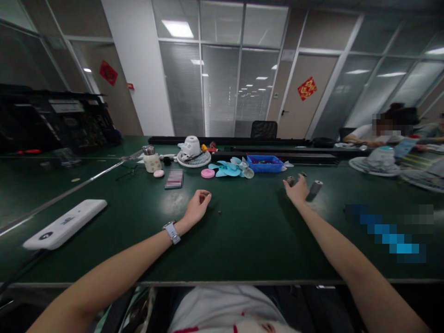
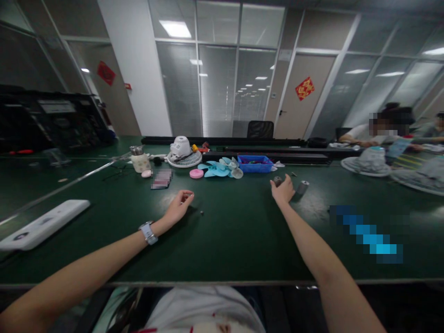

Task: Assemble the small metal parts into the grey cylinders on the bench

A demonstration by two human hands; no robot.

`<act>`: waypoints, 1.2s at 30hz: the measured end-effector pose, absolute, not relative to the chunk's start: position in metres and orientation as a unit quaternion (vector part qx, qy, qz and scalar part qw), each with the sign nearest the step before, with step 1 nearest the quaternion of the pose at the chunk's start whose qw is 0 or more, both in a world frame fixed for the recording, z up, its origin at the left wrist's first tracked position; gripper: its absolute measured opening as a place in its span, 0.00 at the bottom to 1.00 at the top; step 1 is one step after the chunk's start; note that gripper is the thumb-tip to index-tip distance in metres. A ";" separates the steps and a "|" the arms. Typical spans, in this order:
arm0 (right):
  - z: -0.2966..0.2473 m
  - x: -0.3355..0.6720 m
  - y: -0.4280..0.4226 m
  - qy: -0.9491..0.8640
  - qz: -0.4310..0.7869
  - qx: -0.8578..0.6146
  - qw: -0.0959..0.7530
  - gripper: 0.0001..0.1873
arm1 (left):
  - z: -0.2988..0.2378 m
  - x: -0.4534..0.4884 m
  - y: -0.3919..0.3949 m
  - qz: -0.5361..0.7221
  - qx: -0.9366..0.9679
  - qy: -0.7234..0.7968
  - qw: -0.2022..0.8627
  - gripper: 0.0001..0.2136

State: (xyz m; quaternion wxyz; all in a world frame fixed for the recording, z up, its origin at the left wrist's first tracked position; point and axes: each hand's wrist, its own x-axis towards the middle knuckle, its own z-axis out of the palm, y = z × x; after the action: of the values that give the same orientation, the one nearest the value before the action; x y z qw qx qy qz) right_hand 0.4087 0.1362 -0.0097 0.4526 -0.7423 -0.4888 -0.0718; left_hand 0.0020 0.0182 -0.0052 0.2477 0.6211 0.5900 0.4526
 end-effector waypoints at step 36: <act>0.013 0.431 0.137 -0.584 -0.127 -0.708 0.375 0.20 | -0.010 0.003 0.020 0.443 0.632 0.585 0.248 0.16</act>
State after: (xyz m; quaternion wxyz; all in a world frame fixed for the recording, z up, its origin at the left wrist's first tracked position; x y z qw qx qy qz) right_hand 0.4306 0.1368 0.0132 0.3753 -0.7083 -0.5843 -0.1270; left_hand 0.0028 0.0195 -0.0104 0.2477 0.6324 0.5853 0.4430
